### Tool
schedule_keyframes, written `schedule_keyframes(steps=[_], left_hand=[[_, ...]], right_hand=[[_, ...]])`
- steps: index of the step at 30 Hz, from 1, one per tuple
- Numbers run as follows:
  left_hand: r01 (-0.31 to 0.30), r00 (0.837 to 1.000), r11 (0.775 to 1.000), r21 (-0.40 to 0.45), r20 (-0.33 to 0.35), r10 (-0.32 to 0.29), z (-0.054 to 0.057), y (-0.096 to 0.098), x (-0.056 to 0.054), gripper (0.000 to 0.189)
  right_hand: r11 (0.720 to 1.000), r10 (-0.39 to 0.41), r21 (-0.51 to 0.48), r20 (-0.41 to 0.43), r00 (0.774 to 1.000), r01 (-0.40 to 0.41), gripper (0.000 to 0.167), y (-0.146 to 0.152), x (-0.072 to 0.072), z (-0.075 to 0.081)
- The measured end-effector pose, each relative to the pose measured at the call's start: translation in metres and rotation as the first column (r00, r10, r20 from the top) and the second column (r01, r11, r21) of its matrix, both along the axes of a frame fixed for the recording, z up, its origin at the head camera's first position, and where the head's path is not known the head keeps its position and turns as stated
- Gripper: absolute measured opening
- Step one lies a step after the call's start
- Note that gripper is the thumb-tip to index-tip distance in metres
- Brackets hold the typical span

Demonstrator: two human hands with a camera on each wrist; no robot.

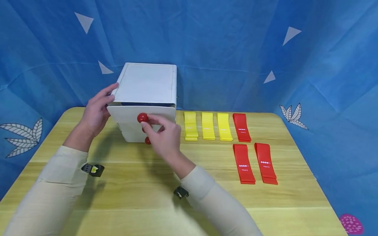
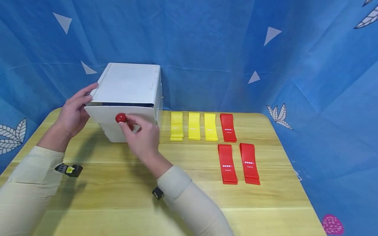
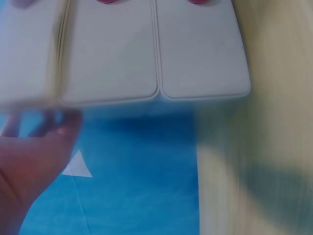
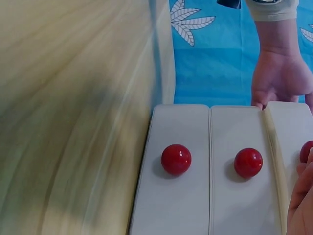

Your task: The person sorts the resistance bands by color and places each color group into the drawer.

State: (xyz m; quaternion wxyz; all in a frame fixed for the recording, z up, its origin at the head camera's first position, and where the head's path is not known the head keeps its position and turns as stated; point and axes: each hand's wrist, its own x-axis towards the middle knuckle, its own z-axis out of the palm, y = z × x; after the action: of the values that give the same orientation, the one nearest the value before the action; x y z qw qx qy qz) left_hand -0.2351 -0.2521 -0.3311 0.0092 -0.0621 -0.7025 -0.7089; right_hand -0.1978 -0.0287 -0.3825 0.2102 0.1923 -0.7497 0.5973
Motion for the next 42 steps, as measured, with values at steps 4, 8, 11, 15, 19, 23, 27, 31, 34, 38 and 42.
schedule_keyframes(steps=[4, 8, 11, 15, 19, 23, 27, 31, 34, 38, 42], left_hand=[[0.002, 1.000, 1.000, 0.024, 0.000, -0.002, 0.000, 0.000, 0.000, 0.054], [0.019, 1.000, 0.997, 0.070, -0.007, -0.019, -0.002, -0.001, -0.001, 0.055], [0.027, 1.000, 0.997, 0.078, -0.006, -0.027, -0.002, -0.001, -0.001, 0.054], [0.018, 1.000, 0.998, 0.063, -0.002, -0.017, -0.002, -0.001, -0.001, 0.055], [-0.027, 1.000, 1.000, 0.003, 0.005, 0.027, -0.002, -0.001, -0.001, 0.057], [-0.061, 0.998, 0.996, -0.073, 0.019, 0.062, -0.003, -0.001, -0.001, 0.060], [-0.052, 0.998, 0.994, -0.093, 0.018, 0.054, -0.002, -0.001, -0.002, 0.061], [-0.048, 0.999, 0.992, -0.115, 0.002, 0.049, -0.001, -0.001, -0.001, 0.061], [-0.050, 0.999, 0.991, -0.122, -0.005, 0.050, -0.002, -0.001, -0.002, 0.061], [-0.049, 0.999, 0.991, -0.124, -0.004, 0.049, -0.002, -0.001, -0.001, 0.061], [-0.045, 0.999, 0.991, -0.124, 0.003, 0.046, -0.002, 0.000, -0.001, 0.062]], right_hand=[[1.000, -0.011, 0.007, 0.004, 1.000, 0.011, 0.023, -0.001, -0.004, 0.001], [1.000, -0.017, 0.009, 0.016, 1.000, 0.017, 0.024, -0.001, -0.006, 0.002], [1.000, -0.021, 0.012, 0.033, 0.999, 0.021, 0.024, -0.002, -0.008, 0.002], [1.000, -0.027, 0.010, 0.044, 0.999, 0.027, 0.024, -0.003, -0.011, 0.002], [1.000, -0.028, 0.000, 0.039, 0.999, 0.028, 0.024, -0.004, -0.014, 0.001], [1.000, -0.029, -0.010, 0.044, 0.999, 0.029, 0.024, -0.004, -0.013, -0.001], [0.999, -0.043, -0.018, 0.075, 0.996, 0.045, 0.023, -0.002, -0.010, -0.008], [0.998, -0.056, -0.005, 0.156, 0.986, 0.057, 0.023, 0.000, -0.005, -0.020], [0.998, -0.065, 0.021, 0.201, 0.977, 0.062, 0.023, -0.003, -0.003, -0.031], [0.997, -0.078, 0.037, 0.205, 0.976, 0.072, 0.024, -0.008, -0.002, -0.041], [0.996, -0.094, 0.018, 0.202, 0.975, 0.092, 0.024, -0.014, -0.004, -0.045]])
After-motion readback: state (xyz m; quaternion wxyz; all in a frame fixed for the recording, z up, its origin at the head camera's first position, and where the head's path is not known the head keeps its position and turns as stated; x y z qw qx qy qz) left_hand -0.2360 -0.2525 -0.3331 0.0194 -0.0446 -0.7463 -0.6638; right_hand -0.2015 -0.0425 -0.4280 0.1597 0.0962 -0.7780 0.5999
